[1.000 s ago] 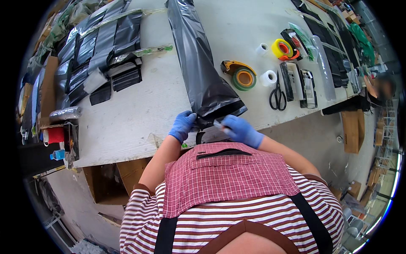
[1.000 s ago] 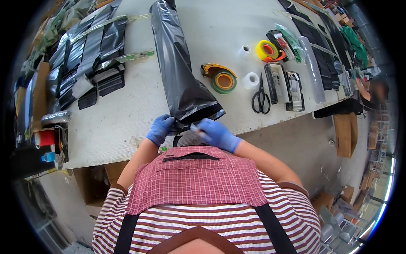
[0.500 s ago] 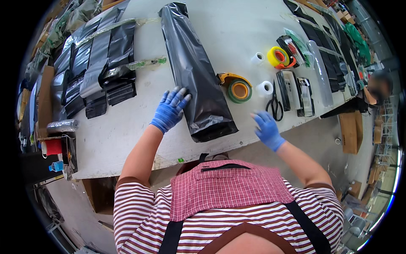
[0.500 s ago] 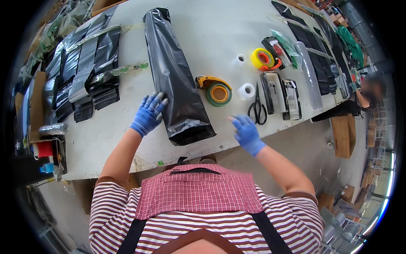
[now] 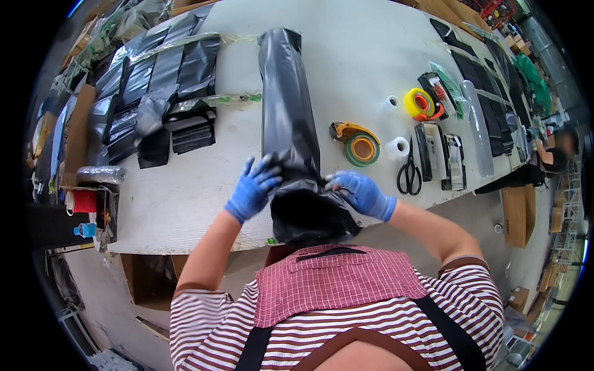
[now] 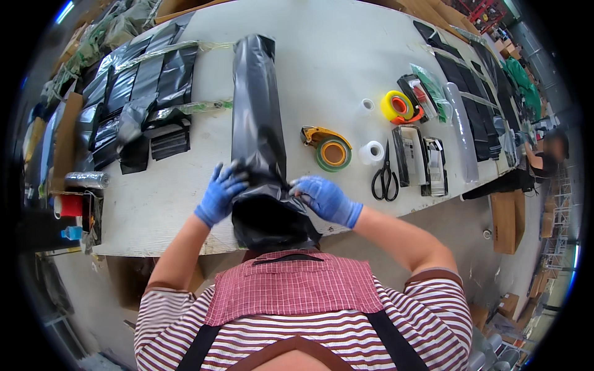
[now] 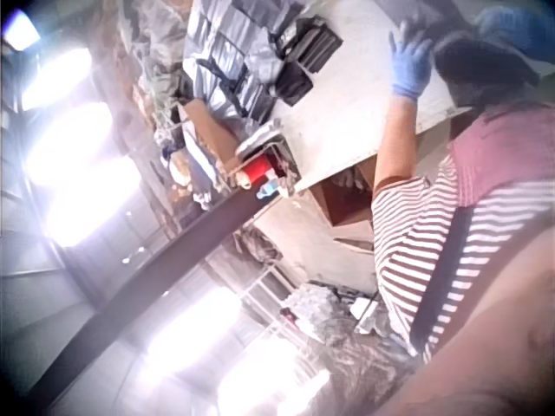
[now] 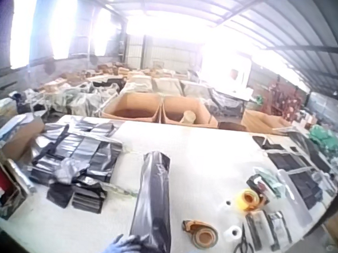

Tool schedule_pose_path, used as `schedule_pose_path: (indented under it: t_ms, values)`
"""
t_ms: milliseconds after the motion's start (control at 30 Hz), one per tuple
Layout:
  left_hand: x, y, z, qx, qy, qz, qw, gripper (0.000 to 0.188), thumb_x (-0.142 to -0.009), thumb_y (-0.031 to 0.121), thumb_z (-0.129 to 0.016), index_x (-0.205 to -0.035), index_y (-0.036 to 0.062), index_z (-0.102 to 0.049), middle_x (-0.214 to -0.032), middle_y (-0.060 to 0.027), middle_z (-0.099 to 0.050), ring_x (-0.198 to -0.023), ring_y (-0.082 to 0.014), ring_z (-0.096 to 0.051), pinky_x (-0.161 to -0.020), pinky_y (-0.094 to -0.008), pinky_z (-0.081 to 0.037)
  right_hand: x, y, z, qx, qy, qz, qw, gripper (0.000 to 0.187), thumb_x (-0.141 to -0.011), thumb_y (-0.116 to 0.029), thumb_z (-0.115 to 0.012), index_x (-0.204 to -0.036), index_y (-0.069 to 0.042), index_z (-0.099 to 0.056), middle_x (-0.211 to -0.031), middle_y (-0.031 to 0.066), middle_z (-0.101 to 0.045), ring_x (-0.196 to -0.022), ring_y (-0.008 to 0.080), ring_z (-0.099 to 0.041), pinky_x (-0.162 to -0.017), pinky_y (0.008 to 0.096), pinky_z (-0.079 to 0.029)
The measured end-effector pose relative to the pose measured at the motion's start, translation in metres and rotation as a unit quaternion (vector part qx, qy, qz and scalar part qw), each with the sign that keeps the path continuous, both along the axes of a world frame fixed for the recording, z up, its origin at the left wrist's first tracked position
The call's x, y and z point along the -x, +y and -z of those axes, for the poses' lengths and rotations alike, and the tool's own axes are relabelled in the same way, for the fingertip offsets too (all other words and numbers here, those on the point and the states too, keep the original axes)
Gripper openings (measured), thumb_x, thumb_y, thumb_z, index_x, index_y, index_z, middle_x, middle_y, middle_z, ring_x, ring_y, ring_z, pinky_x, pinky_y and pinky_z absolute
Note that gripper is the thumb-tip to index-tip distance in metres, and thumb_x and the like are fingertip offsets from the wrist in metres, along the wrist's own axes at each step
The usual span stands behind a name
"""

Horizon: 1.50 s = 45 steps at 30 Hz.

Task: The person wraps items in bubble wrap, places them into black plastic shipping bags, seals the bags, and affixes shipping labels. The person uses a tape dispenser to seal the bags and stacks the finished packages on the table.

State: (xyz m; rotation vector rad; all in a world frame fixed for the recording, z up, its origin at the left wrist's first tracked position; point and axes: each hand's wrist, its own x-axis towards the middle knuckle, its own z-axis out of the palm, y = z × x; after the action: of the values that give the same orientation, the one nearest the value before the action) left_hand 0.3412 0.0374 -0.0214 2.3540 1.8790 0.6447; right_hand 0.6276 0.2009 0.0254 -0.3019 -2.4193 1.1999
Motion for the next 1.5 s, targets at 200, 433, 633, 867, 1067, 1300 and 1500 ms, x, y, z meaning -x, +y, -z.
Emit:
schedule_pose_path:
  t_ms: [200, 433, 633, 867, 1067, 1300, 1500]
  values:
    - [-0.056, -0.065, 0.011, 0.024, -0.607, -0.282, 0.742, 0.024, -0.095, 0.023, -0.061, -0.090, 0.0008, -0.069, -0.073, 0.0052, -0.059, -0.071, -0.0044, -0.048, -0.063, -0.0226, -0.041, 0.040, -0.021, 0.010, 0.155, -0.039, 0.259, 0.952, 0.013, -0.092, -0.012, -0.058, -0.097, 0.000, -0.059, -0.085, 0.0153, -0.064, -0.075, 0.0254, -0.059, -0.072, 0.0328, -0.049]
    - [-0.059, -0.046, 0.002, 0.030, -0.678, -0.326, 0.659, 0.023, -0.091, 0.020, -0.065, -0.100, -0.0006, -0.069, -0.084, 0.0004, -0.063, -0.077, -0.0077, -0.052, -0.071, -0.0240, -0.044, 0.066, -0.026, 0.080, 0.119, -0.118, 0.359, 0.918, 0.027, -0.090, -0.028, -0.060, -0.090, -0.001, -0.061, -0.080, 0.0218, -0.064, -0.078, 0.0399, -0.063, -0.071, 0.0453, -0.049]
    - [-0.029, -0.006, 0.030, 0.088, -0.474, -0.431, 0.762, 0.027, -0.084, 0.023, -0.072, -0.093, -0.0016, -0.067, -0.085, -0.0119, -0.067, -0.078, -0.0215, -0.061, -0.072, -0.0343, -0.049, 0.078, -0.027, 0.074, 0.084, -0.185, 0.345, 0.916, 0.026, -0.088, -0.027, -0.060, -0.089, -0.002, -0.062, -0.081, 0.0226, -0.065, -0.079, 0.0410, -0.062, -0.073, 0.0467, -0.049]
    - [-0.055, 0.000, -0.045, -0.181, -0.007, -0.142, 0.973, 0.022, -0.071, 0.007, -0.066, -0.093, 0.0125, -0.065, -0.099, -0.0071, -0.062, -0.095, -0.0261, -0.060, -0.087, -0.0420, -0.045, 0.081, -0.025, 0.078, 0.104, -0.228, 0.346, 0.904, 0.027, -0.086, -0.028, -0.061, -0.091, -0.002, -0.062, -0.086, 0.0225, -0.066, -0.084, 0.0405, -0.063, -0.078, 0.0468, -0.049]
    - [-0.058, 0.033, 0.014, 0.053, -0.120, -0.255, 0.958, 0.081, -0.083, 0.041, -0.065, -0.148, 0.0069, -0.029, -0.152, -0.0221, -0.027, -0.140, -0.0405, -0.026, -0.113, -0.0491, -0.023, 0.084, -0.020, 0.050, -0.155, -0.063, 0.248, 0.954, 0.045, -0.080, -0.007, -0.053, -0.125, -0.002, -0.053, -0.129, 0.0229, -0.052, -0.119, 0.0388, -0.050, -0.102, 0.0435, -0.040]
    - [-0.051, 0.103, 0.009, 0.086, -0.322, -0.415, 0.847, 0.117, -0.068, 0.047, -0.083, -0.146, -0.0088, -0.016, -0.145, -0.0349, -0.027, -0.136, -0.0454, -0.029, -0.114, -0.0430, -0.027, 0.116, -0.007, 0.091, 0.094, -0.090, 0.231, 0.964, 0.056, -0.079, 0.004, -0.046, -0.135, 0.000, -0.044, -0.125, 0.0297, -0.054, -0.118, 0.0434, -0.051, -0.101, 0.0427, -0.042]
    - [-0.064, 0.109, 0.001, 0.091, -0.365, -0.390, 0.840, 0.104, -0.063, 0.030, -0.083, -0.141, -0.0054, -0.024, -0.123, -0.0302, -0.055, -0.113, -0.0414, -0.056, -0.096, -0.0447, -0.045, 0.074, -0.021, 0.104, 0.163, -0.127, 0.153, 0.966, 0.043, -0.085, -0.008, -0.046, -0.126, 0.002, -0.051, -0.109, 0.0285, -0.062, -0.104, 0.0446, -0.058, -0.089, 0.0448, -0.048]
